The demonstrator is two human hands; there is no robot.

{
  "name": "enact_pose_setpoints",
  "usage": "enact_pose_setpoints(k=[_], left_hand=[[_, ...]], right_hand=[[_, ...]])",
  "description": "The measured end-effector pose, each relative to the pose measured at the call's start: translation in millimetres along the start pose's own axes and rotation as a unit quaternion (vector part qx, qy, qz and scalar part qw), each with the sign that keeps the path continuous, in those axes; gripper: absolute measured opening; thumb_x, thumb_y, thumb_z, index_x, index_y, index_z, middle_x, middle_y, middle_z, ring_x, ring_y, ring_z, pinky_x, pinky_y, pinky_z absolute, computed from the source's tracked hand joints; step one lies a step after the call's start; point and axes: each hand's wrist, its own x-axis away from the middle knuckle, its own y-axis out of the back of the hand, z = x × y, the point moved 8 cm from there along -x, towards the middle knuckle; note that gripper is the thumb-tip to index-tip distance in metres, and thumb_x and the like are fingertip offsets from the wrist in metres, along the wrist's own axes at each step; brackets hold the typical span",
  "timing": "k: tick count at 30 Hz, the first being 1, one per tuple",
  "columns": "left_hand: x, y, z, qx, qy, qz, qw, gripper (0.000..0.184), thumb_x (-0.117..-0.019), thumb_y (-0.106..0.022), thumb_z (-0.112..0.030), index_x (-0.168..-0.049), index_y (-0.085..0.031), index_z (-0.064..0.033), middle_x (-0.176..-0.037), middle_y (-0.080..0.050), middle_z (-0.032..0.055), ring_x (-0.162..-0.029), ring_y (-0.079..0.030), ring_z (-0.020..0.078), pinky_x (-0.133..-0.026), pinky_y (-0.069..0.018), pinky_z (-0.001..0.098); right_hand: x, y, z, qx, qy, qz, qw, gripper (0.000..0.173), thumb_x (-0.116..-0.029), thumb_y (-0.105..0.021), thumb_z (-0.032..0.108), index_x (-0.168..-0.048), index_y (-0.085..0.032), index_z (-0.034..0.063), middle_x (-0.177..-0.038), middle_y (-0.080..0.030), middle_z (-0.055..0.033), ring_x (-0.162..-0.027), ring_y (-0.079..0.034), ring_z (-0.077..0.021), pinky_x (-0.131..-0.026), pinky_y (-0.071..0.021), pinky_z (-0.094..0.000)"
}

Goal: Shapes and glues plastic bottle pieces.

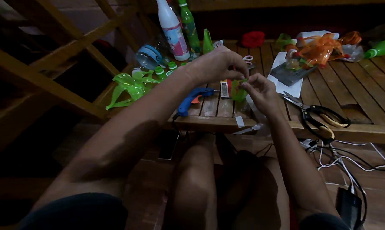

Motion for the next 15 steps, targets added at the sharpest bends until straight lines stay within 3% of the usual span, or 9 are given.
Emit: enact_pose_setpoints(k=[4, 7, 11, 15], left_hand=[[0, 1, -4, -0.024, 0.000, 0.011, 1.000, 0.015, -0.0992, -0.065, -0.012, -0.107, -0.076, -0.0060, -0.097, -0.074, 0.0078, -0.088, -0.070, 0.0126, -0.084, -0.0561, 0.0288], [0, 2, -10, -0.050, -0.044, 0.007, 0.998, 0.015, -0.0985, -0.065, -0.008, -0.107, -0.076, -0.0038, -0.095, -0.073, 0.0115, -0.088, -0.071, 0.0200, -0.084, -0.0562, 0.0365], [-1, 2, -12, -0.064, -0.026, 0.032, 0.997, 0.015, -0.1002, -0.063, -0.010, -0.108, -0.075, -0.0051, -0.099, -0.074, 0.0098, -0.092, -0.071, 0.0188, -0.087, -0.0566, 0.0375], [0, 3, -22, -0.094, -0.083, 0.026, 0.992, 0.015, -0.0987, -0.063, -0.005, -0.105, -0.077, -0.0043, -0.097, -0.075, 0.0120, -0.091, -0.072, 0.0236, -0.085, -0.0563, 0.0400]], right_hand=[[0, -1, 0, -0.002, -0.004, 0.005, 1.000, 0.006, -0.0983, -0.062, 0.005, -0.100, -0.063, -0.0009, -0.092, -0.069, 0.0008, -0.086, -0.065, 0.0018, -0.081, -0.0546, -0.0184], [0, 0, 1, 0.005, 0.001, 0.011, 1.000, 0.007, -0.0983, -0.062, 0.006, -0.100, -0.064, -0.0013, -0.093, -0.069, 0.0000, -0.089, -0.064, 0.0014, -0.085, -0.0540, -0.0192], [0, -1, 1, 0.007, 0.006, 0.010, 1.000, 0.011, -0.0983, -0.063, 0.008, -0.100, -0.065, -0.0026, -0.094, -0.068, -0.0012, -0.089, -0.065, 0.0008, -0.085, -0.0542, -0.0197], [-1, -1, 2, 0.018, 0.011, 0.010, 1.000, 0.010, -0.0979, -0.063, 0.008, -0.099, -0.065, -0.0023, -0.093, -0.067, -0.0003, -0.089, -0.063, 0.0025, -0.084, -0.0531, -0.0179]])
